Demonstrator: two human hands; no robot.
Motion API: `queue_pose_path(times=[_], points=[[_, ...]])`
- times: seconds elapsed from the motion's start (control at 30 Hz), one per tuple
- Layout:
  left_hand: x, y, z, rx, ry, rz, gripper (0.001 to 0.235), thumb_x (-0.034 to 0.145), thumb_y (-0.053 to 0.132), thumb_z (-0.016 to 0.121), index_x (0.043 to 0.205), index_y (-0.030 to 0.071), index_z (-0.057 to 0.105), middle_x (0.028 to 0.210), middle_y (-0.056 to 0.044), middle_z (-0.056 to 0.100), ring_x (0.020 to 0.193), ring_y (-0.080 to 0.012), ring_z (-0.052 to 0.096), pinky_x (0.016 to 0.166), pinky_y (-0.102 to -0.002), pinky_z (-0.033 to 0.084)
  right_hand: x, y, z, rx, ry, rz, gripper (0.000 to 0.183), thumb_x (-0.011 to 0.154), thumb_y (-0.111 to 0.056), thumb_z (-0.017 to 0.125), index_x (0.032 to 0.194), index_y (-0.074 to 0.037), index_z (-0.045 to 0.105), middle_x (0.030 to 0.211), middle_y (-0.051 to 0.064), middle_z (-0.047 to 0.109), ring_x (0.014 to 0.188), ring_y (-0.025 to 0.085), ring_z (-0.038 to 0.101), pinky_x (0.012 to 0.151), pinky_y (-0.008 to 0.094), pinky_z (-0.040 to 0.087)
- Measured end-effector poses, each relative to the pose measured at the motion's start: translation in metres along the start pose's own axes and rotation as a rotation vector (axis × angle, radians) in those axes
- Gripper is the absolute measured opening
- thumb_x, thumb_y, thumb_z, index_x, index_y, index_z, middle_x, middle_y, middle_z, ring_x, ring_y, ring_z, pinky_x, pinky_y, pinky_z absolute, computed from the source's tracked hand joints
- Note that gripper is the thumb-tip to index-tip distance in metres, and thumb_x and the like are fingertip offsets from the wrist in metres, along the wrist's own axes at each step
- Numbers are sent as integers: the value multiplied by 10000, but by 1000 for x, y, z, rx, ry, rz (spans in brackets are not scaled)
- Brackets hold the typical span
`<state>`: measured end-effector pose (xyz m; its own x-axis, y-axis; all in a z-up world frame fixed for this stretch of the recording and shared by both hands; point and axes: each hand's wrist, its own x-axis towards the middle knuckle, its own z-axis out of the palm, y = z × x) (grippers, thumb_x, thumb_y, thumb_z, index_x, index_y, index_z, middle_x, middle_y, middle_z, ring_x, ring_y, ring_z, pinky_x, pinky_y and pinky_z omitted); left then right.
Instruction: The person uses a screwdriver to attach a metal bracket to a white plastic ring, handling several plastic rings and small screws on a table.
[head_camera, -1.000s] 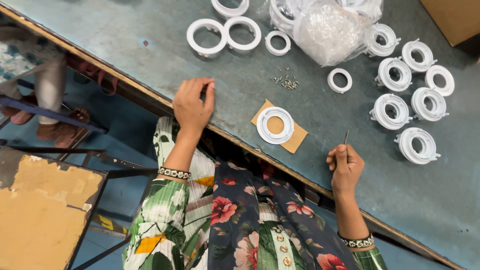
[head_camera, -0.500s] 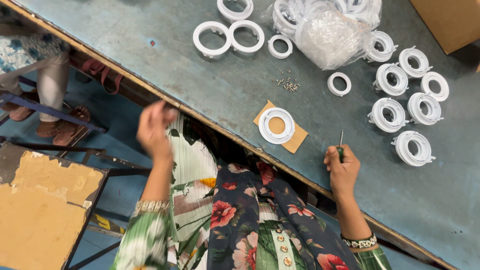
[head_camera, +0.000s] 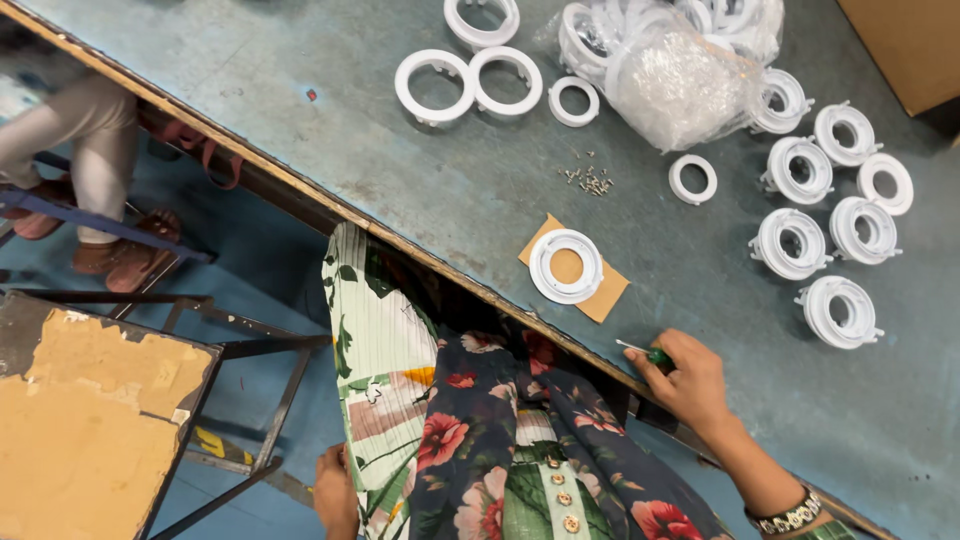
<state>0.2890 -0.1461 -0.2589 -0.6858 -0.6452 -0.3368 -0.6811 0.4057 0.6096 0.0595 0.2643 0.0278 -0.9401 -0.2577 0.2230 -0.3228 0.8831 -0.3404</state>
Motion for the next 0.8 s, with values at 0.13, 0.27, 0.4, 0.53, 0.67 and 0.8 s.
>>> queue_pose_path(times=[0.13,0.27,0.4,0.53,0.67,0.8], points=[[1,-6,0,88,-9,-216,458,991,539,493,1171,174,702,1055,-123,759,968,-373,720,826,-502,542,-11,10,8,-36,60,33,402,816,-243,806,665,-18,509,658,143,497,599,325,499,566,422,404],[7,3,3,137,-34,-290,427,976,525,503,1145,201,722,973,-85,777,893,-340,745,763,-493,565,-11,19,14,-30,94,123,395,830,-207,802,666,-10,502,650,145,497,571,317,477,559,410,403],[10,18,-12,117,88,-83,364,990,466,546,1002,160,743,940,-117,752,809,-354,725,673,-485,554,-17,24,10,58,60,189,379,851,-196,779,668,-19,499,637,135,467,554,307,444,555,399,398],[18,53,-26,78,266,25,326,980,424,582,841,150,692,795,-106,665,672,-332,660,596,-454,512,-14,23,10,9,63,138,349,851,-210,762,684,-34,511,644,135,480,570,318,471,563,411,398],[19,67,-38,165,313,100,289,951,388,592,806,155,682,769,-119,624,648,-376,623,578,-510,475,-17,26,10,-28,57,114,335,864,-215,744,701,-41,509,665,130,497,598,330,492,579,424,399],[22,49,-27,269,182,13,280,981,449,596,898,196,680,853,-111,642,761,-387,650,647,-527,492,-19,32,15,-37,69,109,310,876,-221,736,717,-50,533,692,133,508,625,339,509,595,427,405]])
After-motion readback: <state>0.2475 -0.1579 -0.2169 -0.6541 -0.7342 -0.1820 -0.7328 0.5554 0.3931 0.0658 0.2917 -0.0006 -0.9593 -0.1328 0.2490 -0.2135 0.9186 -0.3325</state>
